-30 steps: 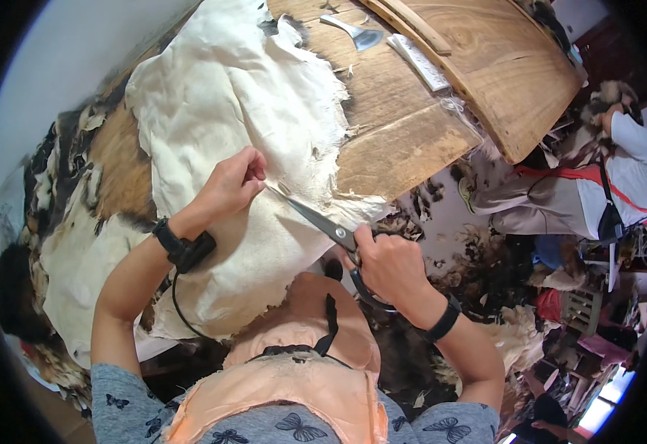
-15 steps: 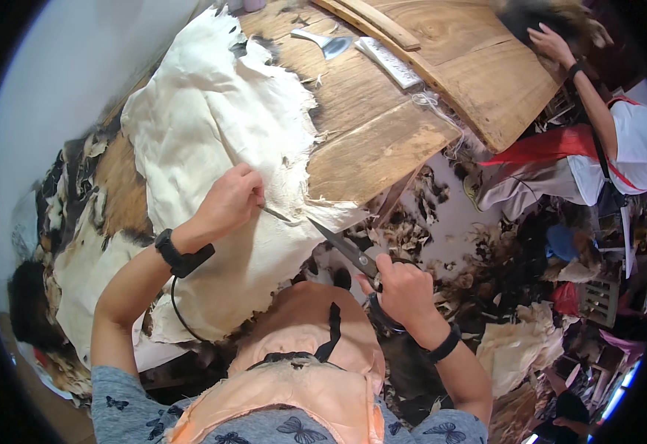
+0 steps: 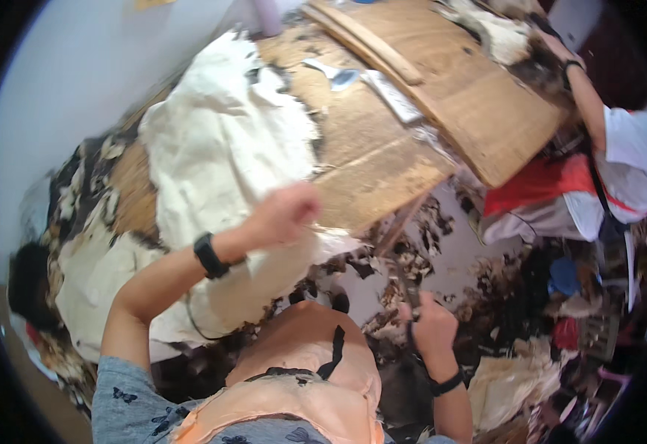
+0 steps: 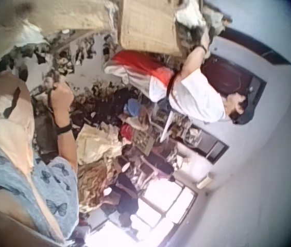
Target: Trim excess material from processed leather hides using scissors.
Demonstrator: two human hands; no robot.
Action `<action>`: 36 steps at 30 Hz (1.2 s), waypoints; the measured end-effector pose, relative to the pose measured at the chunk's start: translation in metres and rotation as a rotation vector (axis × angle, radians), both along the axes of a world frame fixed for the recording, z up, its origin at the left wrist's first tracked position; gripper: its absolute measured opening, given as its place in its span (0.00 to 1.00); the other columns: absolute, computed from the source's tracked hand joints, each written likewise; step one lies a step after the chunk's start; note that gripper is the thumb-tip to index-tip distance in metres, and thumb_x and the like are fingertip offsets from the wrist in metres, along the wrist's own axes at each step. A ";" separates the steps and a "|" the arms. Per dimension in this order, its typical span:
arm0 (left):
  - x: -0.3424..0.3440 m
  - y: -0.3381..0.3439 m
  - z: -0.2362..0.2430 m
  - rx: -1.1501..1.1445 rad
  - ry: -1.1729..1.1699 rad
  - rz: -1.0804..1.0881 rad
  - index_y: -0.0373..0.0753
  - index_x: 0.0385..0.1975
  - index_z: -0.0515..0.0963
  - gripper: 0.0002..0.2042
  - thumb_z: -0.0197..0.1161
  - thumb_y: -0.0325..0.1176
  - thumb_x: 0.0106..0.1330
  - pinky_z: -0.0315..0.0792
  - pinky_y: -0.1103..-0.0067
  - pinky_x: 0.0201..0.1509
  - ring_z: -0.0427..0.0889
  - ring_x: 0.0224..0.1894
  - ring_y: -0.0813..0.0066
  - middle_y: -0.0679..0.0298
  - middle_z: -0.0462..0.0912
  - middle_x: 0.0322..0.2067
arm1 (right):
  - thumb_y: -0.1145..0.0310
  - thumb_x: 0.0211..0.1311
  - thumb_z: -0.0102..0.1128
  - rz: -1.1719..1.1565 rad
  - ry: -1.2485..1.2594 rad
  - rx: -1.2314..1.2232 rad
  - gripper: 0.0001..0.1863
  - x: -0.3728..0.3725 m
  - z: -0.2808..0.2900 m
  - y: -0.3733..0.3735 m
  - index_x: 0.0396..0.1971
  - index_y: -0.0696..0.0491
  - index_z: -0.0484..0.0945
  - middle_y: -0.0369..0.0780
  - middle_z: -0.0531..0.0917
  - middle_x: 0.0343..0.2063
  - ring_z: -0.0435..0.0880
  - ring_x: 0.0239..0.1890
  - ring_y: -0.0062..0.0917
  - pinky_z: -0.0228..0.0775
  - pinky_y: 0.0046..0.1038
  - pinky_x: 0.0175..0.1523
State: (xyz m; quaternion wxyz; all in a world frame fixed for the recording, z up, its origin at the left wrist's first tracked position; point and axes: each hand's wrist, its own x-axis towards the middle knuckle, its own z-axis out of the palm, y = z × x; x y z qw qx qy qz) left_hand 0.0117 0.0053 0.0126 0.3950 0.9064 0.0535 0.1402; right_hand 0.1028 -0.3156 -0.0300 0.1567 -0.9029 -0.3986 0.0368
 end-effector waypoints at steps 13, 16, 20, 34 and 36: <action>-0.208 -0.030 0.017 -0.079 0.236 0.365 0.35 0.30 0.77 0.07 0.58 0.31 0.56 0.70 0.71 0.40 0.76 0.35 0.59 0.58 0.78 0.29 | 0.68 0.52 0.59 0.214 0.069 0.236 0.08 0.031 0.008 0.046 0.31 0.53 0.72 0.46 0.73 0.15 0.74 0.19 0.43 0.64 0.35 0.25; -0.271 -0.038 0.024 0.069 0.333 0.788 0.35 0.28 0.78 0.07 0.58 0.32 0.56 0.71 0.72 0.35 0.77 0.29 0.61 0.57 0.77 0.25 | 0.70 0.50 0.59 0.339 0.126 0.236 0.08 0.019 0.020 0.077 0.31 0.52 0.72 0.45 0.71 0.14 0.73 0.18 0.43 0.64 0.34 0.24; -0.299 -0.048 0.038 -0.054 0.385 1.036 0.35 0.31 0.78 0.06 0.59 0.30 0.57 0.70 0.80 0.32 0.76 0.25 0.71 0.60 0.77 0.26 | 0.65 0.50 0.62 0.506 0.112 0.153 0.11 0.006 0.022 0.103 0.31 0.52 0.72 0.44 0.72 0.14 0.74 0.18 0.42 0.64 0.34 0.24; -0.327 -0.007 0.027 -0.194 0.604 0.648 0.36 0.25 0.76 0.10 0.61 0.37 0.52 0.66 0.71 0.27 0.74 0.21 0.57 0.51 0.74 0.18 | 0.67 0.48 0.65 0.352 0.156 0.084 0.11 -0.034 0.045 0.104 0.30 0.51 0.73 0.44 0.77 0.18 0.77 0.22 0.41 0.68 0.34 0.26; -0.332 -0.007 0.026 -0.162 0.615 0.615 0.35 0.24 0.75 0.10 0.62 0.37 0.52 0.66 0.71 0.26 0.73 0.21 0.55 0.51 0.73 0.19 | 0.64 0.49 0.64 0.381 0.019 0.024 0.11 -0.046 0.042 0.109 0.29 0.51 0.73 0.45 0.76 0.16 0.77 0.21 0.42 0.66 0.36 0.25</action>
